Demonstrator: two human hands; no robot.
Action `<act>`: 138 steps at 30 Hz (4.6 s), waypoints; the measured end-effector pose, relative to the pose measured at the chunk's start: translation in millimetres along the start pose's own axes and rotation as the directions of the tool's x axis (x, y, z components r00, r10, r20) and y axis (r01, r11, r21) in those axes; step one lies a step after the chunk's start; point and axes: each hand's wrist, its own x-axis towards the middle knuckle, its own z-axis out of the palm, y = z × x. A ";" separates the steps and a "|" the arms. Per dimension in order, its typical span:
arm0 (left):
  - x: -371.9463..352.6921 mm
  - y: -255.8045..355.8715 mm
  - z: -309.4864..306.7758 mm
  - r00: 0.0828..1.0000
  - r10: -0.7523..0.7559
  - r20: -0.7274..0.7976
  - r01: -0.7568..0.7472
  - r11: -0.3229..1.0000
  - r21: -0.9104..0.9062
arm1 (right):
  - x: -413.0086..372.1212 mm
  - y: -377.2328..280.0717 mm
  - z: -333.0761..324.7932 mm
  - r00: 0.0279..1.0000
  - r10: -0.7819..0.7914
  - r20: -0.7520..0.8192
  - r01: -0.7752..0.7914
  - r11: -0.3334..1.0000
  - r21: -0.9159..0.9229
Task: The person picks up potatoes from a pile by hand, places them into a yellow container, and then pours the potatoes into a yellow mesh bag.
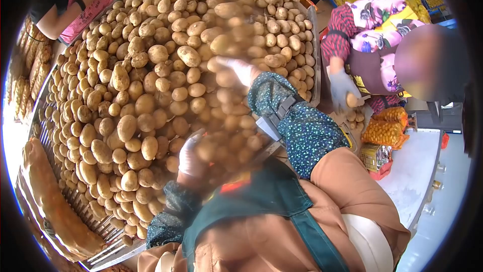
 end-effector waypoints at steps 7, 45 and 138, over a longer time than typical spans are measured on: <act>-1.4 2.5 4.6 0.998 -0.051 0.033 0.050 0.999 0.019 | 83.9 34.9 -8.2 0.988 -0.151 -0.027 0.143 0.969 -0.202; -56.4 10.4 77.8 0.870 -0.110 0.481 0.124 0.992 0.004 | -50.5 91.1 -2.6 0.744 -0.654 0.136 0.668 0.717 -0.199; -122.8 -134.6 -24.9 0.568 0.677 0.468 0.165 -0.651 0.741 | -145.4 208.4 -140.2 0.480 -0.720 0.500 0.759 0.056 -0.648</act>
